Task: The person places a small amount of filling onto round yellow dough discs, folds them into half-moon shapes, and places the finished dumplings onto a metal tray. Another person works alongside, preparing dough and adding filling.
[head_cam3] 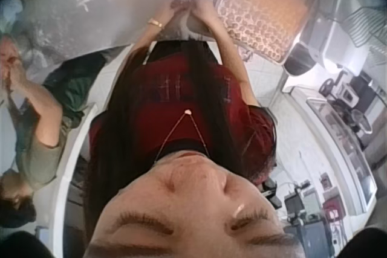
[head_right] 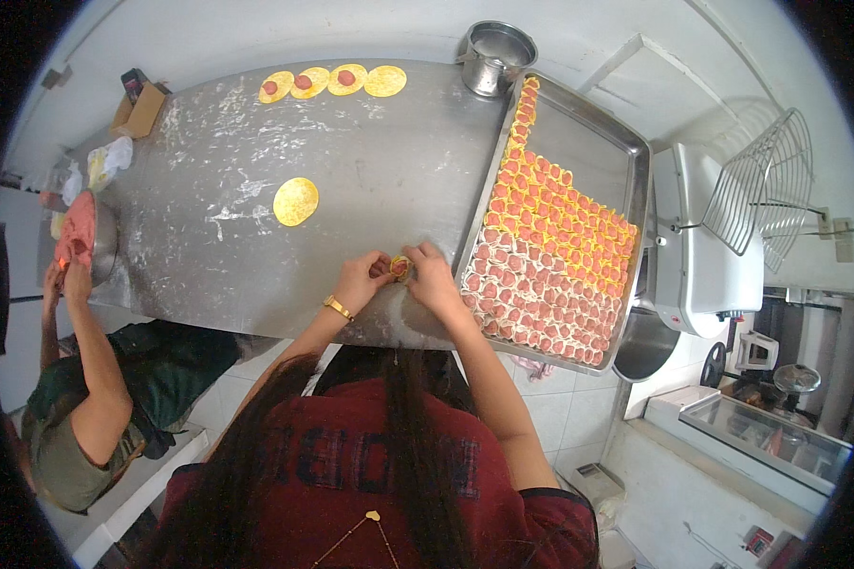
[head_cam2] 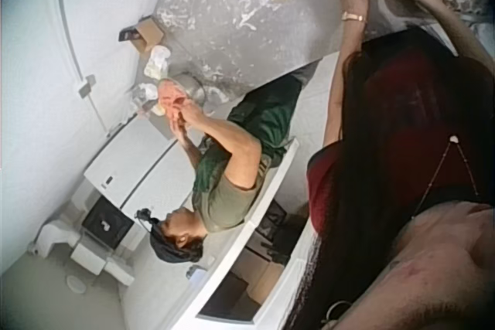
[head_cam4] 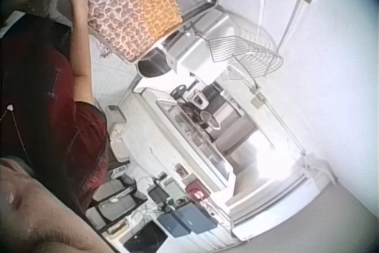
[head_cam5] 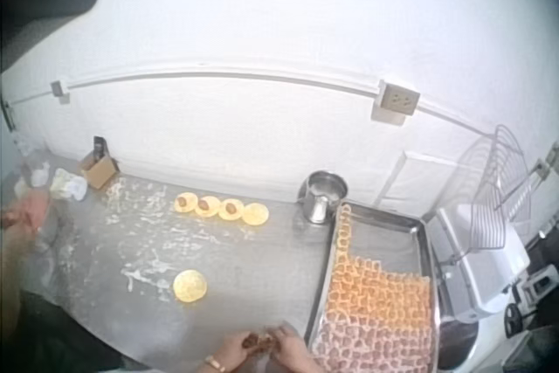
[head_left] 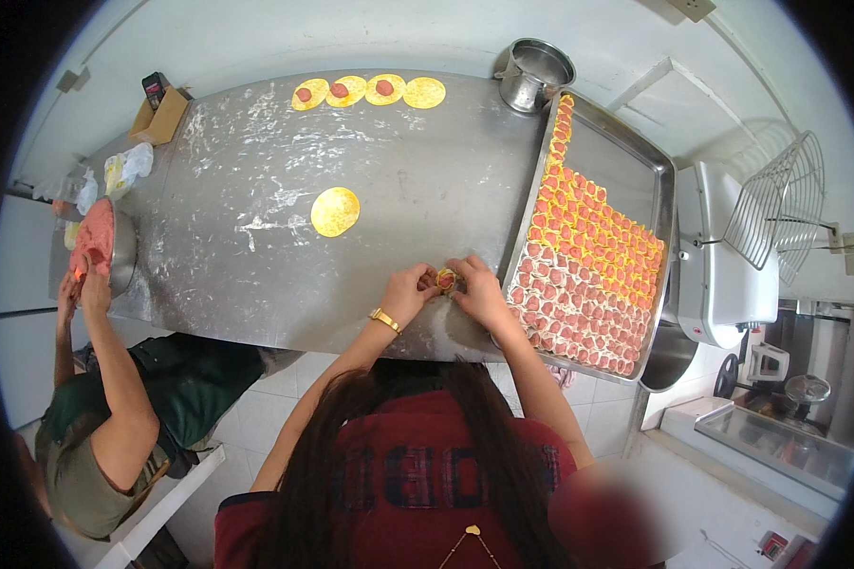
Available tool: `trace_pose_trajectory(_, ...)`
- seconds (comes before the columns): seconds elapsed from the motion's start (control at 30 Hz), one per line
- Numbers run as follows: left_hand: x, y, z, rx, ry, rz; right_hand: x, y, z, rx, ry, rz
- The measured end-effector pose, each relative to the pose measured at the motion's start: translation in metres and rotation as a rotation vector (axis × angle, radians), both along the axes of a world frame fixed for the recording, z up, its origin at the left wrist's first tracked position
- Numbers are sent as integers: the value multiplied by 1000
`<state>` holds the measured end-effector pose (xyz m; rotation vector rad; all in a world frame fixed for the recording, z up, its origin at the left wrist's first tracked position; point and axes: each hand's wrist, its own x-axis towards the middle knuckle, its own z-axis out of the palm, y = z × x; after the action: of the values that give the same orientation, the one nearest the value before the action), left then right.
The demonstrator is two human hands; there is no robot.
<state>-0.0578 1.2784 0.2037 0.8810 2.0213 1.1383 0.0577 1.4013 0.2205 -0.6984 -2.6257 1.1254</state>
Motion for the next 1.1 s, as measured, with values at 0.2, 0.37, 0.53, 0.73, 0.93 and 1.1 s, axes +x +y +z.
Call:
trace_pose_trajectory(0.2,1,3,-3,-86,87,-68,-8,3,-9,31,125,-4)
trace_pose_trajectory(0.37,0,2,-4,145,106,22,-4,1,-9,47,39,-92)
trace_pose_trajectory(0.53,1,4,-5,164,80,34,-11,-3,-8,-14,74,-67)
trace_pose_trajectory(0.73,-2,3,-7,96,49,37,-11,-5,-6,14,117,-38)
trace_pose_trajectory(0.93,-3,0,-10,53,93,14,-14,-7,-4,79,179,10)
trace_pose_trajectory(1.1,-5,-1,-8,200,81,62,-9,-10,-2,-11,69,-85)
